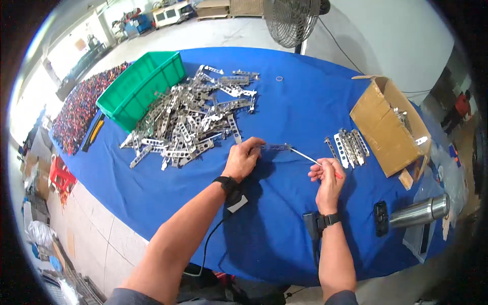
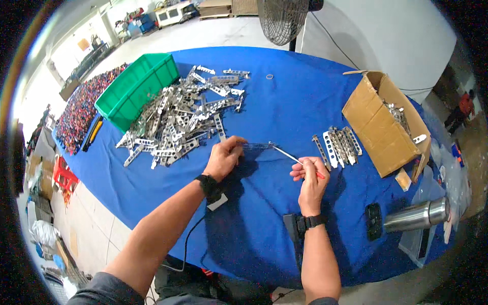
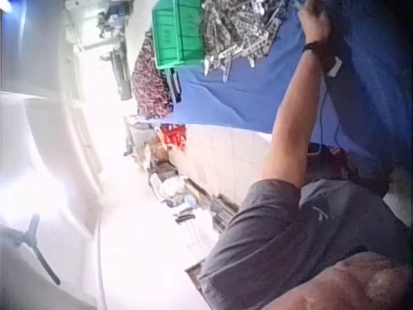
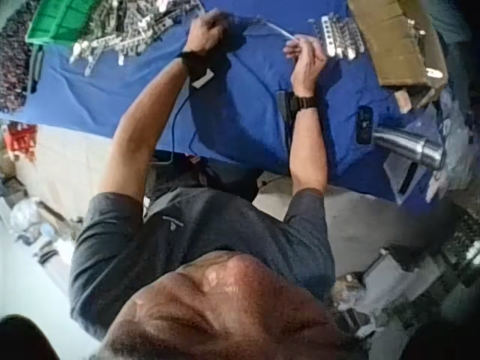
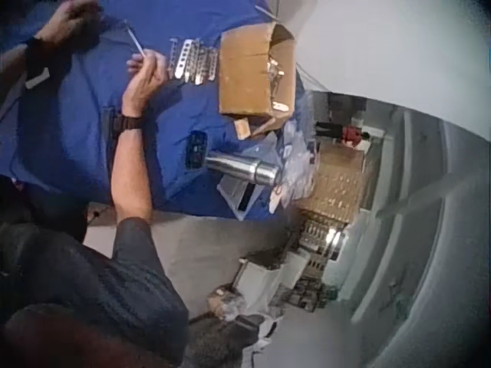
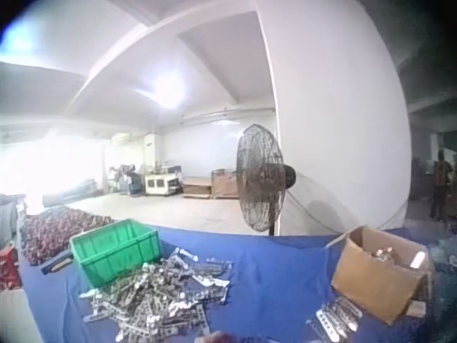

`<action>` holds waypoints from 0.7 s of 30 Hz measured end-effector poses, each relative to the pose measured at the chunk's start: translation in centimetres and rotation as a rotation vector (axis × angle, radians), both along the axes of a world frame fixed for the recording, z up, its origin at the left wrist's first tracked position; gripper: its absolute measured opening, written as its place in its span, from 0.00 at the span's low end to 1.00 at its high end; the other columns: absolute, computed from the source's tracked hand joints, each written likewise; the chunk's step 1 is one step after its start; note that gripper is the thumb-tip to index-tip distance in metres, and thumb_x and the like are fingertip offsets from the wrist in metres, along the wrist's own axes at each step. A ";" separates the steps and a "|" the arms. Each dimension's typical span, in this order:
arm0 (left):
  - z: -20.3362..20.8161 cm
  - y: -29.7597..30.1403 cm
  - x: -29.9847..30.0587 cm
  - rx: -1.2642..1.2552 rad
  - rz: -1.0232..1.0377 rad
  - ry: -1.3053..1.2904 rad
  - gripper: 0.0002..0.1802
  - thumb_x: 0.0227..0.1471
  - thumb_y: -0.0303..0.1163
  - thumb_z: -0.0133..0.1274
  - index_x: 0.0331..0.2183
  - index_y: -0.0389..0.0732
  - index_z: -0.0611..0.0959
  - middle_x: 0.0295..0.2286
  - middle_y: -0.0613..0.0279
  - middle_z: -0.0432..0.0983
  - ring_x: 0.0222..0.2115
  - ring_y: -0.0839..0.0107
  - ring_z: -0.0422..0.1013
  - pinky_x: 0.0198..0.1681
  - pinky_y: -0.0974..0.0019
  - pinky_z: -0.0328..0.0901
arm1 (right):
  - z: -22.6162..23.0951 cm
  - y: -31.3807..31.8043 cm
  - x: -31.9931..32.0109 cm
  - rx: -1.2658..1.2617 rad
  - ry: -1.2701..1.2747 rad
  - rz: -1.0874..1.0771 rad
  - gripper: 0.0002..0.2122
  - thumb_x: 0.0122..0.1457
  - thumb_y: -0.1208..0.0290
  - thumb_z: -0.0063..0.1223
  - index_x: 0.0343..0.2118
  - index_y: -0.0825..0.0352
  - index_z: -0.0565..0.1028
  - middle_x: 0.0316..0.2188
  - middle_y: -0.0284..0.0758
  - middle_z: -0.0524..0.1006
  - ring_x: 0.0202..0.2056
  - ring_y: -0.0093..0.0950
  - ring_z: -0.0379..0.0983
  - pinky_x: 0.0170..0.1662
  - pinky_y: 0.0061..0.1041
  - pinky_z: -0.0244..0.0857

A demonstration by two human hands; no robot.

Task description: Manually assembling small metal components using a screwdriver in a warehouse environment.

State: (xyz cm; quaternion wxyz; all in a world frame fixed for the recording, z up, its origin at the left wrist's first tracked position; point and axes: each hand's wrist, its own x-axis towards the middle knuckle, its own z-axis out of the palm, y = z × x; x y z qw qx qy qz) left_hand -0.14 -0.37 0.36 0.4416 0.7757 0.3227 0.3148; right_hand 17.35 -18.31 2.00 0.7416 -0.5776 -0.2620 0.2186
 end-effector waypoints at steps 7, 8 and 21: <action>0.6 -0.9 0.8 0.073 -0.050 0.057 0.13 0.55 0.27 0.50 0.43 0.40 0.82 0.21 0.58 0.76 0.22 0.72 0.72 0.30 0.65 0.68 | 0.4 0.0 -0.8 -0.043 -0.084 0.062 0.10 0.65 0.70 0.44 0.35 0.72 0.75 0.26 0.38 0.79 0.26 0.25 0.77 0.29 0.21 0.69; 0.6 -0.8 0.8 0.089 -0.045 0.077 0.13 0.55 0.27 0.49 0.43 0.40 0.82 0.21 0.58 0.76 0.22 0.71 0.72 0.29 0.65 0.67 | 0.4 0.2 -0.9 -0.049 -0.106 0.070 0.11 0.65 0.70 0.44 0.36 0.72 0.76 0.27 0.39 0.79 0.27 0.26 0.77 0.30 0.22 0.70; 0.8 -1.1 0.7 0.193 -0.020 0.112 0.13 0.56 0.26 0.48 0.43 0.42 0.82 0.17 0.56 0.71 0.18 0.71 0.69 0.25 0.63 0.64 | -0.3 0.5 -1.0 -0.073 -0.050 0.097 0.12 0.65 0.71 0.44 0.38 0.74 0.77 0.31 0.43 0.80 0.32 0.30 0.80 0.35 0.25 0.72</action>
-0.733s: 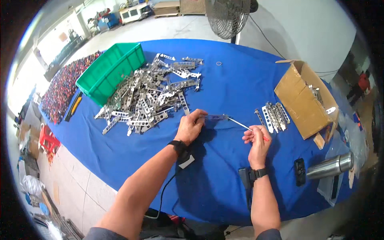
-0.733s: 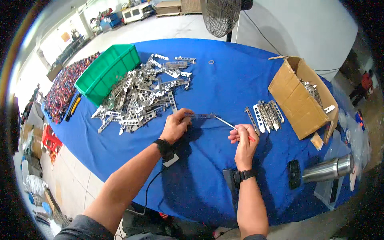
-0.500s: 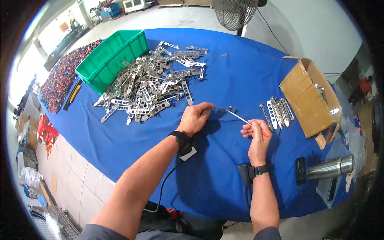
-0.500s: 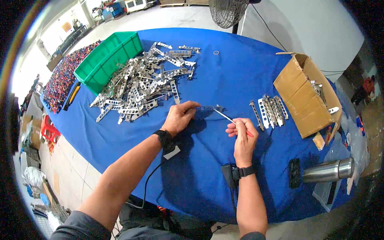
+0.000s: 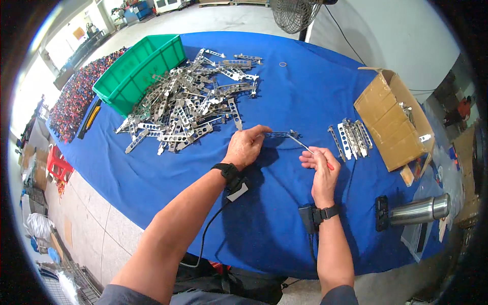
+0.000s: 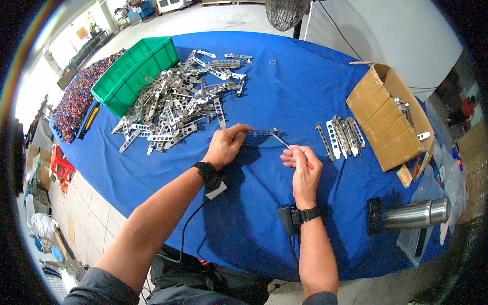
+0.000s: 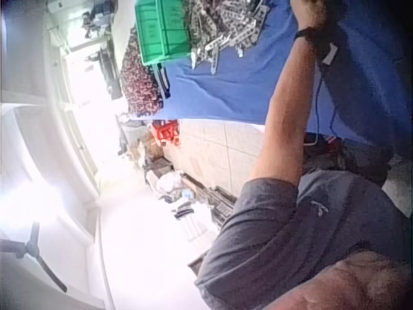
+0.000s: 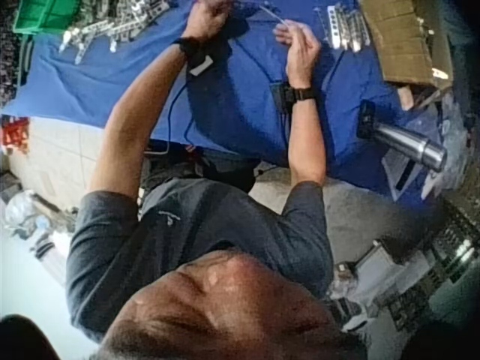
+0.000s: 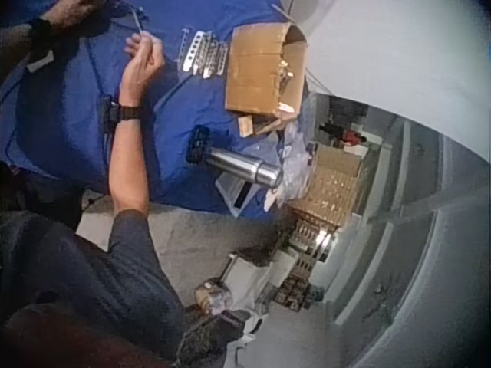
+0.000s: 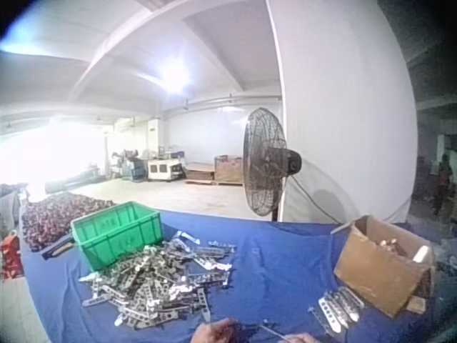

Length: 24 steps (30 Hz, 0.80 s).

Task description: Manually assembling small metal components using a screwdriver in a warehouse environment.

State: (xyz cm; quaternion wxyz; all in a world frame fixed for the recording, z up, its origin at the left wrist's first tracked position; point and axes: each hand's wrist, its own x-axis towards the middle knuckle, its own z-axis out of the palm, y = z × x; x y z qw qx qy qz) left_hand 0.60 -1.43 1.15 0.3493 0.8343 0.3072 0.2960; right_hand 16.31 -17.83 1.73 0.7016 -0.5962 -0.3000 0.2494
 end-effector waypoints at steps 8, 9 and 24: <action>-0.7 0.1 0.1 0.003 -0.010 -0.081 0.13 0.57 0.27 0.49 0.42 0.42 0.84 0.17 0.56 0.71 0.17 0.72 0.66 0.24 0.64 0.63 | -0.1 0.0 0.3 0.049 0.018 0.016 0.12 0.65 0.71 0.43 0.36 0.74 0.76 0.30 0.43 0.80 0.31 0.30 0.79 0.35 0.25 0.72; -0.6 0.0 0.1 -0.018 -0.006 -0.057 0.12 0.57 0.27 0.50 0.42 0.42 0.84 0.17 0.56 0.71 0.17 0.72 0.66 0.24 0.64 0.63 | -0.2 -0.1 0.3 0.048 0.015 -0.003 0.11 0.65 0.71 0.43 0.36 0.74 0.76 0.30 0.43 0.80 0.31 0.30 0.79 0.35 0.25 0.72; -0.5 0.0 0.1 0.046 0.005 -0.070 0.13 0.57 0.26 0.49 0.42 0.42 0.84 0.16 0.53 0.71 0.16 0.68 0.68 0.23 0.62 0.63 | -0.1 0.0 0.0 0.046 0.022 0.026 0.11 0.64 0.72 0.43 0.36 0.74 0.76 0.30 0.43 0.80 0.30 0.30 0.79 0.35 0.26 0.72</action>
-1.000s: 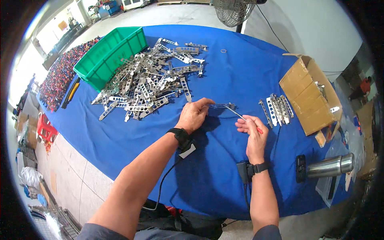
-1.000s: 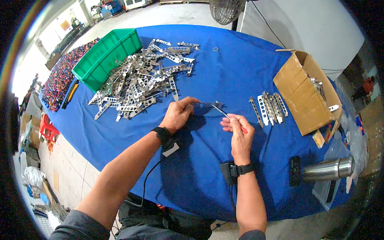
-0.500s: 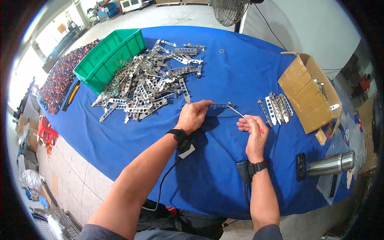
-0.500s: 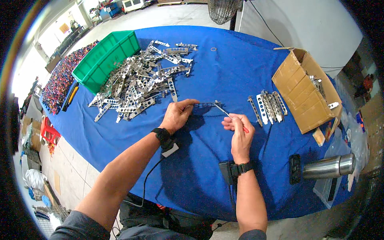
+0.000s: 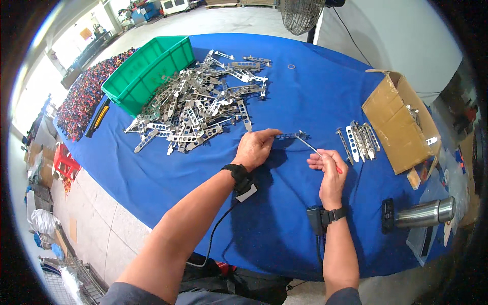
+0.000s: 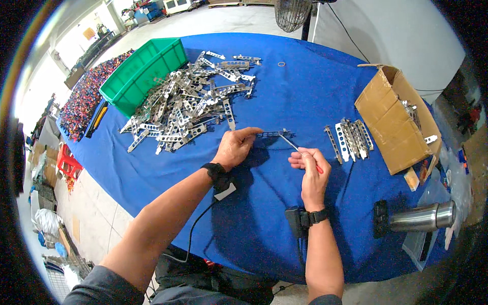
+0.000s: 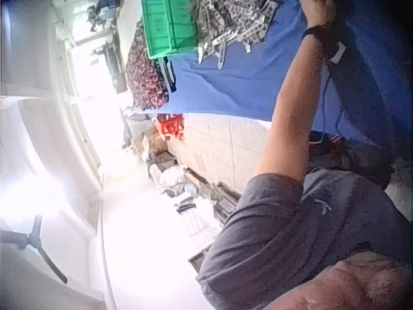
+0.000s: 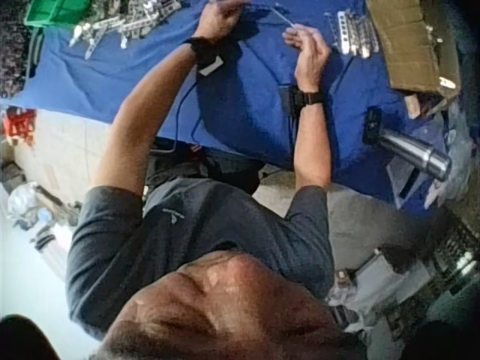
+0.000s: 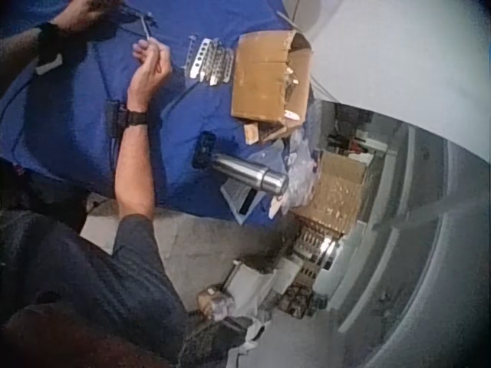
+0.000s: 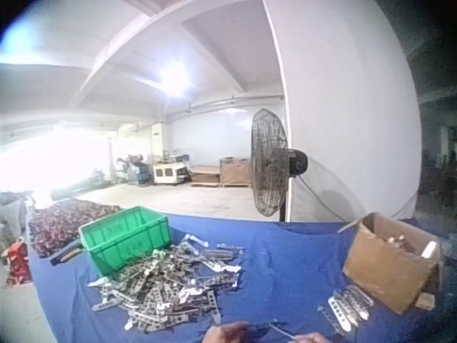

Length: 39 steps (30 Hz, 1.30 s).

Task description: Manually assembling small metal components using a screwdriver in a warehouse environment.

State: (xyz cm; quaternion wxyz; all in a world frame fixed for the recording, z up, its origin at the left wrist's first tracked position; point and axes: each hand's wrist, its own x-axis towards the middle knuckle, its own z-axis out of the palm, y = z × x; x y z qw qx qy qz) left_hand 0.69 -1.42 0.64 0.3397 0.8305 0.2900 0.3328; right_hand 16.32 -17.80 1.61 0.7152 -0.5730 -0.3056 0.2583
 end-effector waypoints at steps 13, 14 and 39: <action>0.0 0.1 0.0 -0.018 0.015 0.039 0.13 0.55 0.27 0.50 0.42 0.44 0.84 0.16 0.54 0.70 0.16 0.69 0.68 0.23 0.63 0.64 | 0.1 0.0 0.0 0.029 -0.039 -0.013 0.10 0.64 0.74 0.43 0.37 0.74 0.76 0.31 0.42 0.80 0.31 0.28 0.79 0.36 0.25 0.73; 0.1 0.0 0.1 -0.017 0.011 0.038 0.13 0.55 0.27 0.50 0.42 0.44 0.84 0.16 0.54 0.70 0.16 0.69 0.68 0.23 0.63 0.64 | 0.0 0.0 0.1 0.030 -0.040 -0.017 0.10 0.64 0.74 0.43 0.37 0.74 0.76 0.31 0.42 0.80 0.31 0.28 0.79 0.36 0.25 0.73; 0.2 0.0 0.0 -0.001 0.010 0.061 0.13 0.56 0.26 0.50 0.42 0.43 0.84 0.18 0.50 0.73 0.17 0.64 0.71 0.25 0.62 0.65 | 0.0 -0.1 0.0 -0.002 -0.034 -0.039 0.11 0.62 0.73 0.42 0.35 0.74 0.77 0.29 0.43 0.80 0.29 0.30 0.78 0.35 0.25 0.71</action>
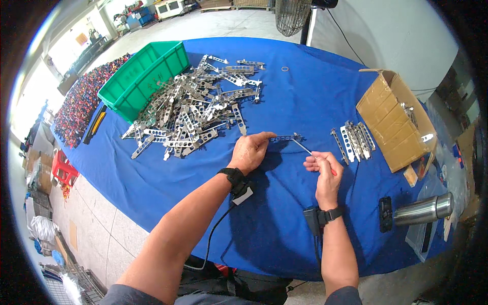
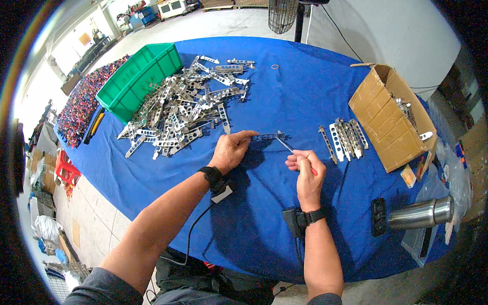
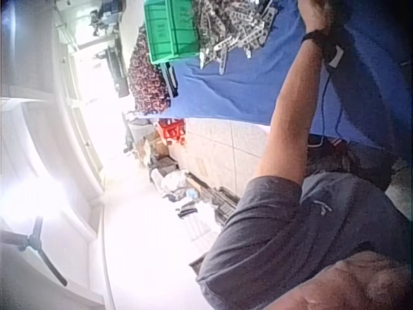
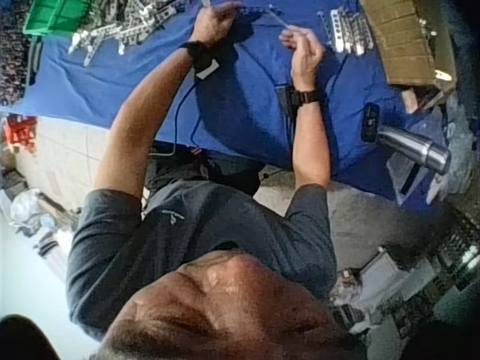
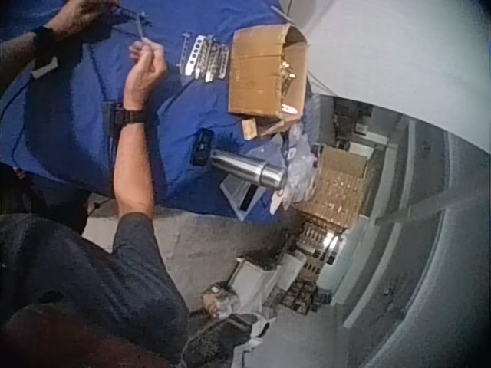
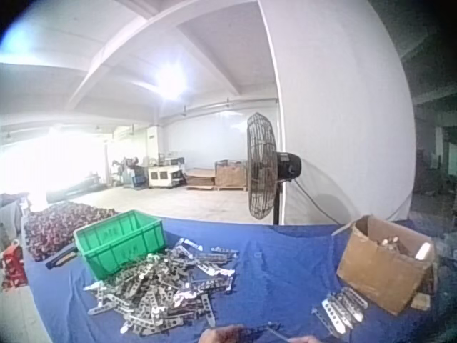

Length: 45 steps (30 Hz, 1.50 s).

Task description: Manually assembling small metal components using a screwdriver in a warehouse environment.

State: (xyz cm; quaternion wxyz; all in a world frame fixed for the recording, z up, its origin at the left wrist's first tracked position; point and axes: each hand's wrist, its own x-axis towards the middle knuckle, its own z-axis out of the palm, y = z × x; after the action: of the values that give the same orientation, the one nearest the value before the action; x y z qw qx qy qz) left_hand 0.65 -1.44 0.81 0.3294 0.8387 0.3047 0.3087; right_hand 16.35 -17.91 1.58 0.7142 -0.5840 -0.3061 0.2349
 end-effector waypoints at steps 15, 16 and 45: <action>0.3 -0.3 0.1 -0.014 -0.008 -0.010 0.13 0.56 0.27 0.50 0.42 0.42 0.84 0.20 0.50 0.75 0.20 0.64 0.73 0.27 0.62 0.67 | -0.1 -0.2 0.2 -0.006 0.011 0.044 0.12 0.63 0.72 0.42 0.36 0.74 0.77 0.29 0.42 0.80 0.29 0.29 0.78 0.35 0.25 0.71; 0.1 -0.1 0.1 -0.006 -0.010 -0.030 0.13 0.56 0.27 0.50 0.42 0.42 0.84 0.19 0.51 0.75 0.19 0.65 0.72 0.27 0.62 0.67 | -0.1 0.0 0.2 0.006 0.009 0.024 0.12 0.63 0.73 0.42 0.36 0.74 0.77 0.29 0.42 0.80 0.29 0.29 0.78 0.35 0.25 0.71; 0.1 -0.2 0.1 -0.012 -0.006 -0.014 0.13 0.55 0.26 0.49 0.42 0.42 0.84 0.16 0.53 0.70 0.16 0.71 0.67 0.23 0.64 0.63 | 0.0 -0.2 0.3 0.000 0.016 0.047 0.10 0.62 0.74 0.44 0.34 0.73 0.77 0.28 0.40 0.80 0.28 0.27 0.78 0.32 0.23 0.71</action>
State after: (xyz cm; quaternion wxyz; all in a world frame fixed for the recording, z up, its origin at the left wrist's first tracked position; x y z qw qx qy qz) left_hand 0.72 -1.66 0.92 0.3373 0.8354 0.3019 0.3118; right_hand 16.69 -18.08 1.56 0.7109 -0.5749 -0.3140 0.2561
